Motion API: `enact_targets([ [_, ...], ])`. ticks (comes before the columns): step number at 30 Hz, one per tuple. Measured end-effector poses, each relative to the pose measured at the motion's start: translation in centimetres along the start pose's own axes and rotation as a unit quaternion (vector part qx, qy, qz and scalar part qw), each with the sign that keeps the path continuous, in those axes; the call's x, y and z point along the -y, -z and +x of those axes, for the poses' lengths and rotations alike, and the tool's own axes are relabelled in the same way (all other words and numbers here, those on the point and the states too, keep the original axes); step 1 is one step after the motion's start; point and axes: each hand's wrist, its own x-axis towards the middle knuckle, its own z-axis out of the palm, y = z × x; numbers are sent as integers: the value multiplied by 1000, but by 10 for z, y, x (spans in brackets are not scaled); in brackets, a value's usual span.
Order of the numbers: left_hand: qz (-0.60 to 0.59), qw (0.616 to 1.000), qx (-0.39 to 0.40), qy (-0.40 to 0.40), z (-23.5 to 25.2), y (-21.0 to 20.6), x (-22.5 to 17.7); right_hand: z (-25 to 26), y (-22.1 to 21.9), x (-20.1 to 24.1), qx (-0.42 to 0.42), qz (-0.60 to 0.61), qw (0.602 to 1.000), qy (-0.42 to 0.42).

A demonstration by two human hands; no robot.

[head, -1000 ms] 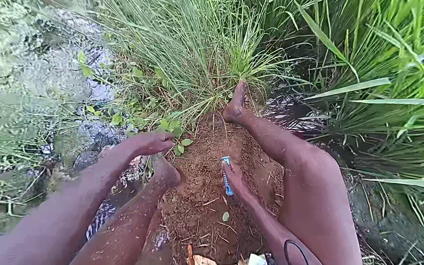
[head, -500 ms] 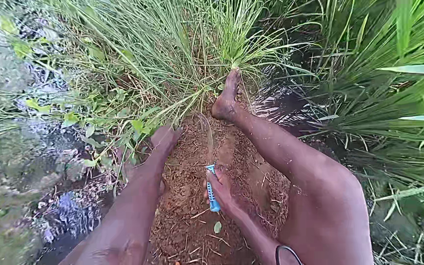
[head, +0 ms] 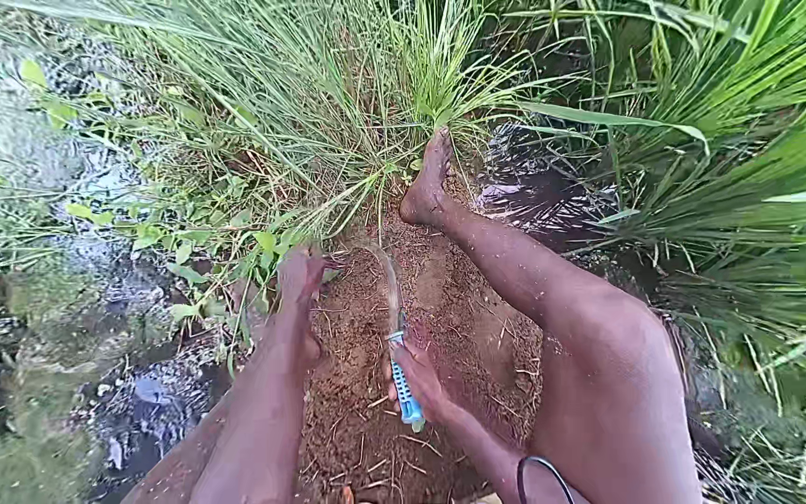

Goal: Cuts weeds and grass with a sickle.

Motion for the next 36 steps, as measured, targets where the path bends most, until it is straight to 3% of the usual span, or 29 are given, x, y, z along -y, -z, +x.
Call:
enact_targets([
  [5, -230, 964, -122, 52, -12, 9, 45, -16, -2, -2, -14, -22, 999, 32],
  [7, -264, 950, -148, 71, -16, 7, 54, -11, -3, 4, -27, -10, 999, 44],
  [14, -85, 990, -79, 81, -21, 2, 46, 7, -9, 25, -8, 4, 1000, 15],
  [23, -7, 998, -18, 64, 7, -11, 26, 7, -13, 6, 16, -14, 999, -33],
  [29, 29, 995, 8, 98, 17, -16, 12, 16, -12, 11, -11, -24, 999, 26],
  [36, 37, 996, 8, 82, 19, -21, 11, 25, 1, 16, -3, -45, 999, 2],
])
